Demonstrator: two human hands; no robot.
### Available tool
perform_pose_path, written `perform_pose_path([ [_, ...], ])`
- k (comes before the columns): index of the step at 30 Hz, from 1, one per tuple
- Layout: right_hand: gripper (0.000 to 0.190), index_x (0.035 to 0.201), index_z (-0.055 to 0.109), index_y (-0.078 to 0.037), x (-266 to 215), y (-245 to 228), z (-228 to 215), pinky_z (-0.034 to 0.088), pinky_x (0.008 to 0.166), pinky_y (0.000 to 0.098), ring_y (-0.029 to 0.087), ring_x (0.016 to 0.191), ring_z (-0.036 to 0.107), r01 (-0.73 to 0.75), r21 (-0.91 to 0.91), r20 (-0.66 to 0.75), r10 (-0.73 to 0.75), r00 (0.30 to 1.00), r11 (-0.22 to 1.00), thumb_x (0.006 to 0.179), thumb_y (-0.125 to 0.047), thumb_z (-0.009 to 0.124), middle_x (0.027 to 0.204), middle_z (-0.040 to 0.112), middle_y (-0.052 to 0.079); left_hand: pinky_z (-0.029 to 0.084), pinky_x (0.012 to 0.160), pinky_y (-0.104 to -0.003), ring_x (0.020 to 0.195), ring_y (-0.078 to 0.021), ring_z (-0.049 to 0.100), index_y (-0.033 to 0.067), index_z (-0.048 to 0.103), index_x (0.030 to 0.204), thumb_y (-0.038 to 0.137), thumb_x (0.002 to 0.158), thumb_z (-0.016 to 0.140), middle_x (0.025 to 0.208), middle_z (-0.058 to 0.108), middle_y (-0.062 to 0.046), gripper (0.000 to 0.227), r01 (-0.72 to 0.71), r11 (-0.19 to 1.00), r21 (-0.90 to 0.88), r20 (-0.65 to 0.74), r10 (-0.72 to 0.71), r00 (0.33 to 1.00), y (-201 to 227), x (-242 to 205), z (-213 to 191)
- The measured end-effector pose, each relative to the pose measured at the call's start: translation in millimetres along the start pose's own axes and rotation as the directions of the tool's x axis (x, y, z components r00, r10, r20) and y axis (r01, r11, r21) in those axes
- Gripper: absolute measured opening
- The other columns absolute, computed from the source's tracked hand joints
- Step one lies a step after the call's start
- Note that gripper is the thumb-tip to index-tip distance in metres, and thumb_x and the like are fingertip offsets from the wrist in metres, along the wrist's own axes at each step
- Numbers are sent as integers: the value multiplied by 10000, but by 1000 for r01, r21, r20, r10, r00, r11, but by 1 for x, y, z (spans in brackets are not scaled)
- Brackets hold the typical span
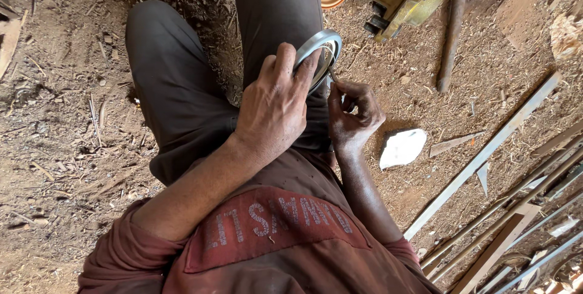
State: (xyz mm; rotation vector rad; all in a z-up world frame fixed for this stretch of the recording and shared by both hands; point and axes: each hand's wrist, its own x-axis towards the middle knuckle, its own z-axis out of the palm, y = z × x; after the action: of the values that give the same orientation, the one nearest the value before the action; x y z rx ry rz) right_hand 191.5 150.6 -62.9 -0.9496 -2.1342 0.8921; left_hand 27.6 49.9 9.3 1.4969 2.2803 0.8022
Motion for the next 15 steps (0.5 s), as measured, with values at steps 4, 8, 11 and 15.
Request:
perform_pose_path([
  [4, 130, 930, 710, -105, 1, 24, 4, 391, 460, 187, -9, 536, 483, -65, 64, -36, 67, 997, 996, 958, -36, 816, 733, 676, -14, 655, 716, -302, 993, -279, 601, -59, 466, 1471, -26, 825, 718, 1183, 437, -209, 695, 2, 1000, -15, 17, -2, 1000, -2, 2, 3],
  [8, 105, 946, 706, -129, 4, 35, -1, 411, 454, 176, -18, 544, 507, -159, 169, 7, 160, 987, 973, 986, -82, 791, 794, 719, -12, 659, 750, -303, 997, -283, 614, -63, 461, 1462, -37, 781, 751, 1145, 426, -187, 740, 26, 999, -34, 7, -26, 1000, -4, 5, 3],
  [11, 99, 943, 721, -107, 17, 36, -4, 337, 407, 179, -23, 494, 480, -34, 12, 42, 34, 999, 999, 980, -71, 805, 650, 637, -43, 659, 791, -319, 991, -293, 632, -53, 454, 1460, -52, 733, 755, 1127, 423, -176, 787, 33, 998, -50, -16, -34, 999, -10, 7, 2],
  [15, 102, 942, 733, -100, 39, 30, -3, 349, 445, 192, -11, 542, 492, 73, -115, 72, -65, 995, 991, 978, -60, 821, 698, 659, -30, 649, 875, -370, 985, -301, 667, -38, 446, 1463, -73, 704, 749, 1122, 421, -172, 818, 32, 995, -97, -59, -38, 998, -17, 8, 2],
])
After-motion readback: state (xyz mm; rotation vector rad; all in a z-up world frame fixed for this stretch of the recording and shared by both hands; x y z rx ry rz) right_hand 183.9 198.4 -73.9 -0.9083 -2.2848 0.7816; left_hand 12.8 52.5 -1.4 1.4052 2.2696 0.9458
